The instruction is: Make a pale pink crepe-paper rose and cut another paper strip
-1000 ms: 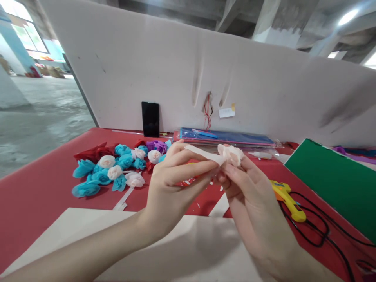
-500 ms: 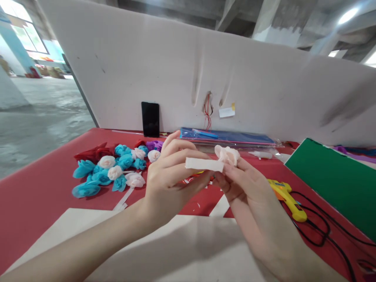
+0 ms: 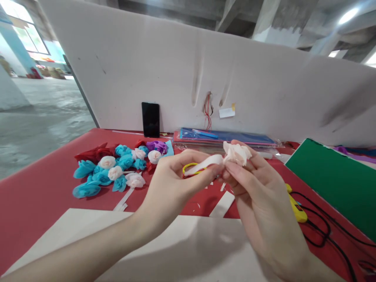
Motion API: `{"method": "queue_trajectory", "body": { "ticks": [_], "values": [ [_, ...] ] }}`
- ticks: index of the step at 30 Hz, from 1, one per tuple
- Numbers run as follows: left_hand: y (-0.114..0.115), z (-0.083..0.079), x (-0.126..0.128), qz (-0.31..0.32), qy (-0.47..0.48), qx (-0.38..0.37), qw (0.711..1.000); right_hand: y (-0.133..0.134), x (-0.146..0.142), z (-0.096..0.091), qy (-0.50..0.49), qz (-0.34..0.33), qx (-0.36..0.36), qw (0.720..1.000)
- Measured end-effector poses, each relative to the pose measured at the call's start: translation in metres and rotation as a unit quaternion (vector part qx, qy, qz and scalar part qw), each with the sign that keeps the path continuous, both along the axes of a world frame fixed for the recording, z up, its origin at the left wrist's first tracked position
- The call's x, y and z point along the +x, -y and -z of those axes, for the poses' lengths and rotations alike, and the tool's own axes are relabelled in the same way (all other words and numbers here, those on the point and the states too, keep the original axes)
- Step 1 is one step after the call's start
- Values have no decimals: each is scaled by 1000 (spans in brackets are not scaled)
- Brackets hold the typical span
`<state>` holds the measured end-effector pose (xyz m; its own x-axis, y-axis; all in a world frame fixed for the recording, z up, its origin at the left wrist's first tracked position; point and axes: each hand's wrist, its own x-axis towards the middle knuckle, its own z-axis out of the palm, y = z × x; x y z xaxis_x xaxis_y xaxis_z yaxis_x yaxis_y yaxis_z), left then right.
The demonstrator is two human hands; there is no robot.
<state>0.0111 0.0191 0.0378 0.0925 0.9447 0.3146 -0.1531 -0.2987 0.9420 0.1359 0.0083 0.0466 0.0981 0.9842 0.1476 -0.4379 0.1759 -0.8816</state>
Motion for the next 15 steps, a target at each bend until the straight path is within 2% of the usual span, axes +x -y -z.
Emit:
{"method": "queue_trajectory", "body": {
  "ticks": [7, 11, 15],
  "values": [
    [-6, 2, -1, 105, 69, -113, 986, -3, 2, 2, 27, 39, 37, 998],
    [-6, 1, -1, 141, 90, -120, 979, -6, 4, 4, 31, 25, 45, 998],
    [-7, -1, -2, 151, 80, -113, 979, -9, 5, 7, 32, 4, 48, 998]
  ]
}}
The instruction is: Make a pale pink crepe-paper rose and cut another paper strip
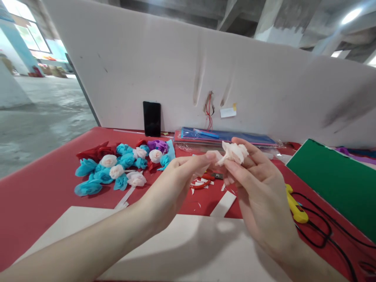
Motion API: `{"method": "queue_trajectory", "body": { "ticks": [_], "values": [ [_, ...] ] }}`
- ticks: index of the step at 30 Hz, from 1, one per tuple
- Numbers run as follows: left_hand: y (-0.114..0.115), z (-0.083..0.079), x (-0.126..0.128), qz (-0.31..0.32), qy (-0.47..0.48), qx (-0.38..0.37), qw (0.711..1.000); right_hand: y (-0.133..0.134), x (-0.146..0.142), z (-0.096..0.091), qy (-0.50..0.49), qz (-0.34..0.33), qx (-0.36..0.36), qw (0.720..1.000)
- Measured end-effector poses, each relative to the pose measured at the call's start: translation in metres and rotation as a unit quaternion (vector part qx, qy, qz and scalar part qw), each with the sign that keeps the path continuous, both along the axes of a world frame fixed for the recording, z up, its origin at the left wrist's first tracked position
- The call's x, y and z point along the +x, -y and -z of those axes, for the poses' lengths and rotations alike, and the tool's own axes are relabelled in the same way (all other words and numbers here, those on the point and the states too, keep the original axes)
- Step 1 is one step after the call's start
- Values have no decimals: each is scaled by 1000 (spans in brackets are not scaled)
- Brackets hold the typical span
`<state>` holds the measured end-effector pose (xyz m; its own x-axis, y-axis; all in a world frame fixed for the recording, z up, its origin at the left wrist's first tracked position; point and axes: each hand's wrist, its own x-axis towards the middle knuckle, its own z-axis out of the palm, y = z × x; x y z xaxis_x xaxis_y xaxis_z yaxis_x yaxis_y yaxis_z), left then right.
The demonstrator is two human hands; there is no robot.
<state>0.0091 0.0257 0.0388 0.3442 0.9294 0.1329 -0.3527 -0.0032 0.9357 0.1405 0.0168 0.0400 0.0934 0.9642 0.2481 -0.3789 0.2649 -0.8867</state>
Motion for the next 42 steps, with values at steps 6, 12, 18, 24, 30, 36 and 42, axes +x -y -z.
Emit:
{"method": "queue_trajectory", "body": {
  "ticks": [6, 12, 18, 24, 30, 36, 42],
  "values": [
    [0, 1, -1, 12, 12, 0, 1000, 0, 1, 2, 0, -12, 7, 1000],
    [2, 1, -2, 25, 10, -5, 1000, 0, 1, -1, 12, -9, 4, 1000],
    [0, 0, -1, 32, 37, -19, 999, -1, 2, 2, 20, -28, 21, 999],
    [2, -2, -1, 22, 37, -19, 999, -2, 2, 2, 10, -26, 47, 999],
    [4, -2, 0, -1, 38, -29, 999, 0, 1, 1, 13, -12, 47, 999],
    [5, -1, 1, -6, 50, -30, 998, -2, 1, 2, 15, -7, 47, 999],
    [4, 0, 0, -11, 38, -29, 999, -2, 1, 3, 21, 15, 48, 998]
  ]
}}
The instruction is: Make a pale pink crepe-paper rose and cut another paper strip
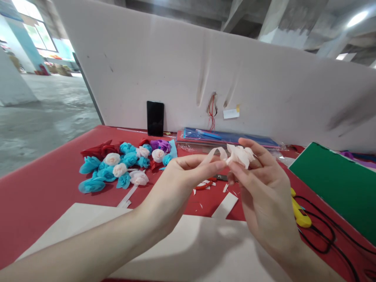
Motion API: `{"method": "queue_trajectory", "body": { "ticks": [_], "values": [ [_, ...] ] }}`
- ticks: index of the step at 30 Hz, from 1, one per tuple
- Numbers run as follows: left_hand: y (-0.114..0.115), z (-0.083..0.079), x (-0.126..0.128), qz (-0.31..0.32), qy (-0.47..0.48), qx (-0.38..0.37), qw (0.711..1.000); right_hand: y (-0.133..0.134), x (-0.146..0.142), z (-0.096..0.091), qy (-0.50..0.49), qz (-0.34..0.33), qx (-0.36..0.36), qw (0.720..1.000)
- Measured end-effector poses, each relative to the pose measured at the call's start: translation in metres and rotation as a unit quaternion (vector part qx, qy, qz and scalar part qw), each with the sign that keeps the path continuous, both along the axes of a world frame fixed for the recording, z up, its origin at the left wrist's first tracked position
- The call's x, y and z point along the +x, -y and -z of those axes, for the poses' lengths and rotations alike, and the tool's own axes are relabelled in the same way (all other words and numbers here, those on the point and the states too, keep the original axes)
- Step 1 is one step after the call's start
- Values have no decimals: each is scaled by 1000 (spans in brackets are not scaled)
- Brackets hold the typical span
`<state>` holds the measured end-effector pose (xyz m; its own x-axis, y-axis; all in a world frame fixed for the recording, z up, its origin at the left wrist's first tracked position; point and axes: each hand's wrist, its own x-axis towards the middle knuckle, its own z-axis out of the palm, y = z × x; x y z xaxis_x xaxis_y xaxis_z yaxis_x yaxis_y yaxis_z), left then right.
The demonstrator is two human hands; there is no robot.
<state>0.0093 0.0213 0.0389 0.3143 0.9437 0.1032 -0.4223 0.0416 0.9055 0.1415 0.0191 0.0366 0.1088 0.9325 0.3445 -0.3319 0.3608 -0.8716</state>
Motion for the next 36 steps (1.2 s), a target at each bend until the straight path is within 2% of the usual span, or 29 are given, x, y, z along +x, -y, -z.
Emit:
{"method": "queue_trajectory", "body": {
  "ticks": [10, 16, 19, 22, 26, 31, 36],
  "values": [
    [0, 0, -1, -21, 3, -17, 1000, 0, -1, 0, -4, -3, -21, 1000],
    [-2, 0, 0, -39, 4, 2, 999, 0, -2, -1, -8, -14, -28, 999],
    [0, 1, 2, -59, -2, 43, 997, 3, -3, -1, -13, -10, -34, 999],
    [3, 2, 2, -110, -34, 115, 987, 7, -5, -3, -26, -3, -38, 999],
    [4, 2, -2, -194, -129, 237, 943, 12, -7, -5, -49, -21, -69, 996],
    [0, 3, -8, -199, -170, 346, 901, 14, -7, -7, -79, -63, -97, 990],
    [-2, 4, -10, -192, -186, 377, 887, 16, -6, -6, -92, -84, -108, 986]
  ]
}}
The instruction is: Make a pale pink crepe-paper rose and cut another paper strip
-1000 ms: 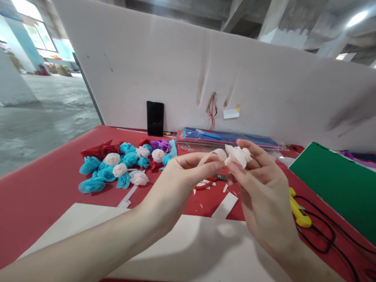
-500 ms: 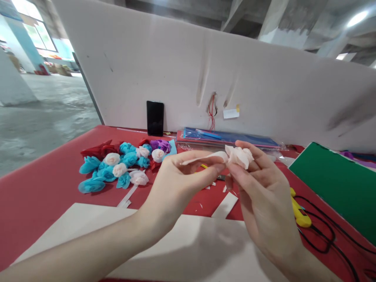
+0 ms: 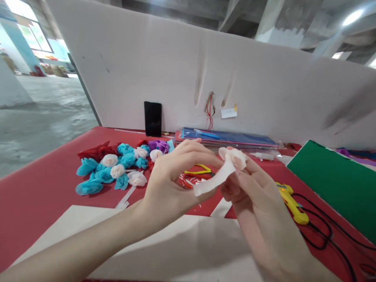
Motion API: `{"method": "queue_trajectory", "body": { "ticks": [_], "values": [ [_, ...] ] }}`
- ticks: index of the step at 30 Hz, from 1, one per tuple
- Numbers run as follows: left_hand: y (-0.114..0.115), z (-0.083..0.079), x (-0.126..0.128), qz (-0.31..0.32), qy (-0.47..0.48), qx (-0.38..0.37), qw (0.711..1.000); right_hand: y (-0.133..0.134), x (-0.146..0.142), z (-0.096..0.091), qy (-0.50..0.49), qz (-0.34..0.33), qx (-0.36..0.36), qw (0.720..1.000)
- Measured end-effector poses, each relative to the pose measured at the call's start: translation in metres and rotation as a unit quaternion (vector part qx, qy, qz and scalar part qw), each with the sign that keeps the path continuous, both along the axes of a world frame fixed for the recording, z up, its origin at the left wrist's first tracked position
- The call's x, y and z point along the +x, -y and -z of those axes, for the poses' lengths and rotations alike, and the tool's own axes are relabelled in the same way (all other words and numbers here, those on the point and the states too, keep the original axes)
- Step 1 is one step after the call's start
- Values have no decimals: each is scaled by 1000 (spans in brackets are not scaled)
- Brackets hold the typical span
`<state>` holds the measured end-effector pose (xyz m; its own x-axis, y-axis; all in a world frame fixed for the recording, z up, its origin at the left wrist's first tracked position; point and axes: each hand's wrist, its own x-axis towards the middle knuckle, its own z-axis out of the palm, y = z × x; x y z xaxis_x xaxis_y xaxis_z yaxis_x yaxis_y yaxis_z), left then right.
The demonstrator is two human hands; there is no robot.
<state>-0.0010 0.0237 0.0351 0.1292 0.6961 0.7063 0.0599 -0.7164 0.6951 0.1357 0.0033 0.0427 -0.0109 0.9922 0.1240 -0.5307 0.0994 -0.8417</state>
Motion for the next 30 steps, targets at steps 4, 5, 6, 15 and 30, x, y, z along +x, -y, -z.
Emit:
{"method": "queue_trajectory", "body": {
  "ticks": [4, 5, 6, 15, 30],
  "values": [
    [1, 0, 0, 9, 3, -15, 1000, 2, 3, 1, -9, -9, -9, 1000],
    [1, 0, 0, 8, 6, -22, 1000, 2, 3, 1, -11, -10, -12, 1000],
    [1, 0, 0, 6, 11, -31, 999, 2, 3, 1, -13, -9, -17, 1000],
    [3, -4, 1, -7, 32, -93, 995, 1, 0, -1, -1, -6, -36, 999],
    [2, -8, 6, 117, 214, -334, 910, -9, 11, 4, 423, 261, 414, 763]
  ]
}}
